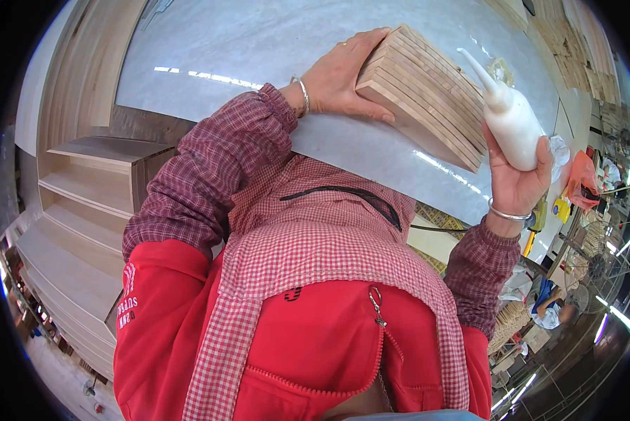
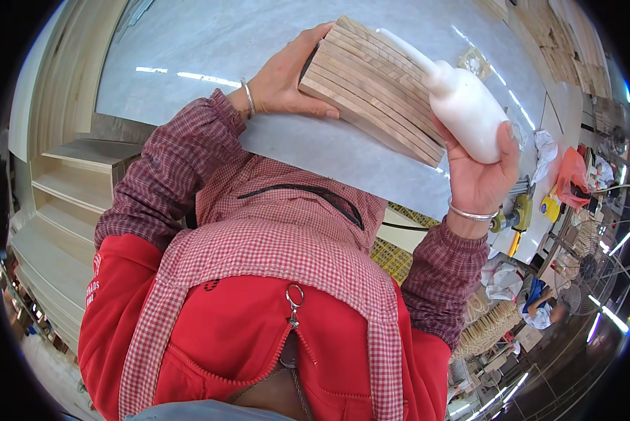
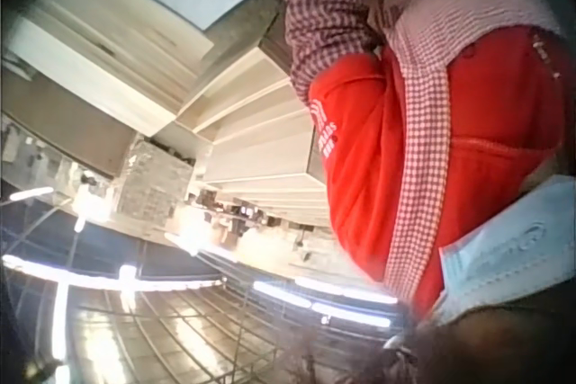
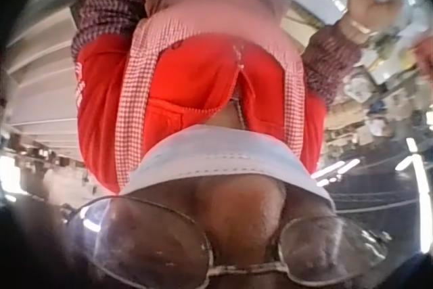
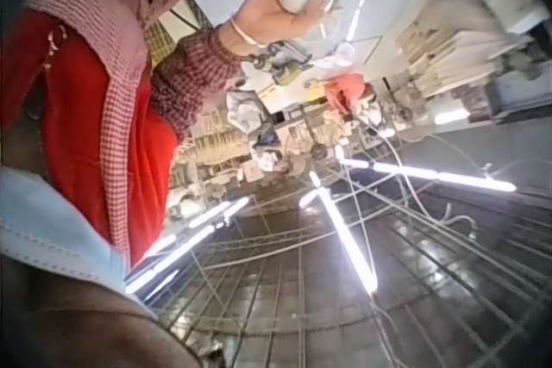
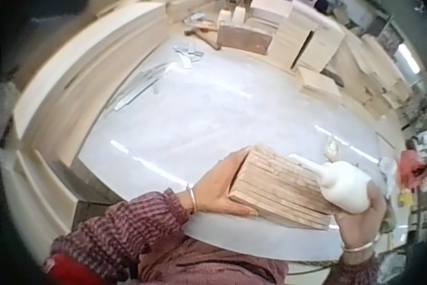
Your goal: Apply glue and use a pneumatic nail gun to assemble wooden boards into a product.
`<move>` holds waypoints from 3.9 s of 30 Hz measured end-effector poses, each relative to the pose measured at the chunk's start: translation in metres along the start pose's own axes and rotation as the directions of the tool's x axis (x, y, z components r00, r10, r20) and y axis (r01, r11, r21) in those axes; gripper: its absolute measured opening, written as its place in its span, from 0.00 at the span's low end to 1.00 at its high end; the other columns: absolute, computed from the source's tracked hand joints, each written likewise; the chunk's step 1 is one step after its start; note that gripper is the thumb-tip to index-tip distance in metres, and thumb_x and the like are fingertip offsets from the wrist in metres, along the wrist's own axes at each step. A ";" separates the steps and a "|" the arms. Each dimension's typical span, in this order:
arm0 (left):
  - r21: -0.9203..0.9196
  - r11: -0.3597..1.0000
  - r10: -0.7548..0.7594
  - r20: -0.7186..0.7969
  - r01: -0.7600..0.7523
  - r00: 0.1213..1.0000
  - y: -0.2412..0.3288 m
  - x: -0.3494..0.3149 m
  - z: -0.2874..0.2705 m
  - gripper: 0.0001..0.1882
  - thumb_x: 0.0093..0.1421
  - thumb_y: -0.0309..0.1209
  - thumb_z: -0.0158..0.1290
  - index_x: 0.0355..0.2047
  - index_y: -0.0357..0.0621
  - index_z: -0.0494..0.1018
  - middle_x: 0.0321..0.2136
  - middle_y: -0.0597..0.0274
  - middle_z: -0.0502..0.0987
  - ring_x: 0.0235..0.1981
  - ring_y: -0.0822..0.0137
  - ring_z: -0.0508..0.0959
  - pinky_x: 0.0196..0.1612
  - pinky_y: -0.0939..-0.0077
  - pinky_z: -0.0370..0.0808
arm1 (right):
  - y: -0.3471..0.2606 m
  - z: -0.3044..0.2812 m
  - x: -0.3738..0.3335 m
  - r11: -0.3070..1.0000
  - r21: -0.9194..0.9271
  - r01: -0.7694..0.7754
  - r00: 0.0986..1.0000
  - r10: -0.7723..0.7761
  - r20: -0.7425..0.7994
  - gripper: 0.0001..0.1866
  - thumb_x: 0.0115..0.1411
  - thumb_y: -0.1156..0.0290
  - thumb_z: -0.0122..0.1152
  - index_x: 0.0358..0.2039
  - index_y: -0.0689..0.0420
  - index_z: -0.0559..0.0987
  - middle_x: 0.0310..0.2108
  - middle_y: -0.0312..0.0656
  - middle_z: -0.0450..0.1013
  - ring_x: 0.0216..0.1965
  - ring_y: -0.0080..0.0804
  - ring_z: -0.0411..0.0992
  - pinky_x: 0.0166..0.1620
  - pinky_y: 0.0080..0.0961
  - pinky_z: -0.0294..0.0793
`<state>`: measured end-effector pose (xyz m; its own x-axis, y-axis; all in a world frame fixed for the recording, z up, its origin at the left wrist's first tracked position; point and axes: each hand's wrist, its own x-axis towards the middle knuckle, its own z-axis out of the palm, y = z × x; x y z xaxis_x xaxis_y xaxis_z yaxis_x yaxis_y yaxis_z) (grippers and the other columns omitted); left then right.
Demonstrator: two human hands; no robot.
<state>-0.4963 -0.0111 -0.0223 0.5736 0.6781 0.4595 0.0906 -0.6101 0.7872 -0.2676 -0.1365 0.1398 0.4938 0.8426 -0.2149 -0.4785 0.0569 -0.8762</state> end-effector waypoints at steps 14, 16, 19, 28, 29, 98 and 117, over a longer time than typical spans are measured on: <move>-0.002 1.000 0.000 0.013 0.000 1.000 0.001 0.003 -0.002 0.61 0.32 0.60 0.66 0.60 0.42 0.50 0.53 0.49 0.63 0.49 0.50 0.68 0.55 0.63 0.65 | 0.006 0.017 0.000 0.986 -0.165 -0.021 0.999 0.028 0.035 0.25 0.57 0.64 0.57 0.50 0.66 0.63 0.45 0.53 0.68 0.42 0.43 0.72 0.43 0.35 0.77; 0.000 1.000 0.004 0.006 -0.004 1.000 0.000 0.002 -0.003 0.61 0.32 0.60 0.66 0.60 0.42 0.50 0.53 0.49 0.63 0.49 0.51 0.68 0.55 0.63 0.65 | 0.008 0.018 0.001 0.984 -0.177 -0.021 1.000 0.024 0.016 0.25 0.57 0.64 0.57 0.50 0.66 0.63 0.45 0.53 0.68 0.42 0.43 0.72 0.43 0.35 0.77; 0.004 1.000 0.019 -0.008 -0.018 1.000 -0.001 0.002 -0.002 0.61 0.32 0.61 0.65 0.60 0.42 0.50 0.52 0.49 0.64 0.49 0.51 0.69 0.54 0.63 0.65 | 0.011 0.017 0.002 0.977 -0.214 -0.018 0.999 0.009 -0.045 0.25 0.58 0.65 0.57 0.51 0.66 0.63 0.46 0.53 0.68 0.43 0.44 0.71 0.43 0.37 0.77; 0.014 1.000 0.002 -0.008 -0.002 1.000 0.001 0.002 -0.003 0.61 0.32 0.61 0.65 0.60 0.41 0.50 0.52 0.49 0.64 0.48 0.51 0.69 0.54 0.63 0.65 | 0.019 0.025 -0.005 0.941 -0.329 0.077 0.997 -0.069 0.035 0.25 0.55 0.67 0.58 0.49 0.68 0.65 0.43 0.51 0.68 0.42 0.39 0.71 0.45 0.29 0.73; 0.018 1.000 0.001 -0.007 -0.001 1.000 0.001 0.002 -0.003 0.61 0.32 0.61 0.65 0.60 0.41 0.50 0.52 0.49 0.64 0.48 0.51 0.69 0.54 0.63 0.65 | 0.020 0.026 -0.005 0.932 -0.350 0.096 0.995 -0.082 0.054 0.25 0.55 0.67 0.59 0.49 0.68 0.65 0.43 0.51 0.68 0.43 0.39 0.70 0.46 0.29 0.73; -0.256 0.951 -0.159 0.079 0.174 0.984 0.009 0.002 -0.004 0.59 0.34 0.41 0.70 0.61 0.36 0.46 0.55 0.44 0.59 0.56 0.50 0.62 0.60 0.63 0.57 | -0.004 -0.038 -0.029 0.857 -0.485 0.173 0.979 -0.204 -0.011 0.21 0.56 0.70 0.57 0.48 0.68 0.67 0.42 0.48 0.69 0.41 0.34 0.70 0.45 0.24 0.71; -0.235 0.947 -0.213 0.062 0.221 0.975 0.003 -0.003 -0.006 0.52 0.31 0.38 0.72 0.57 0.44 0.59 0.50 0.54 0.70 0.49 0.56 0.72 0.54 0.68 0.67 | -0.045 -0.115 -0.059 0.846 -0.502 0.183 0.931 -0.313 -0.189 0.20 0.55 0.72 0.57 0.46 0.67 0.68 0.41 0.46 0.70 0.40 0.32 0.70 0.44 0.22 0.70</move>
<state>-0.5026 -0.0124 -0.0190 0.5908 0.7654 0.2551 0.0218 -0.3312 0.9433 -0.1918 -0.2507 0.1425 0.7465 0.6654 -0.0068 0.0500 -0.0663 -0.9965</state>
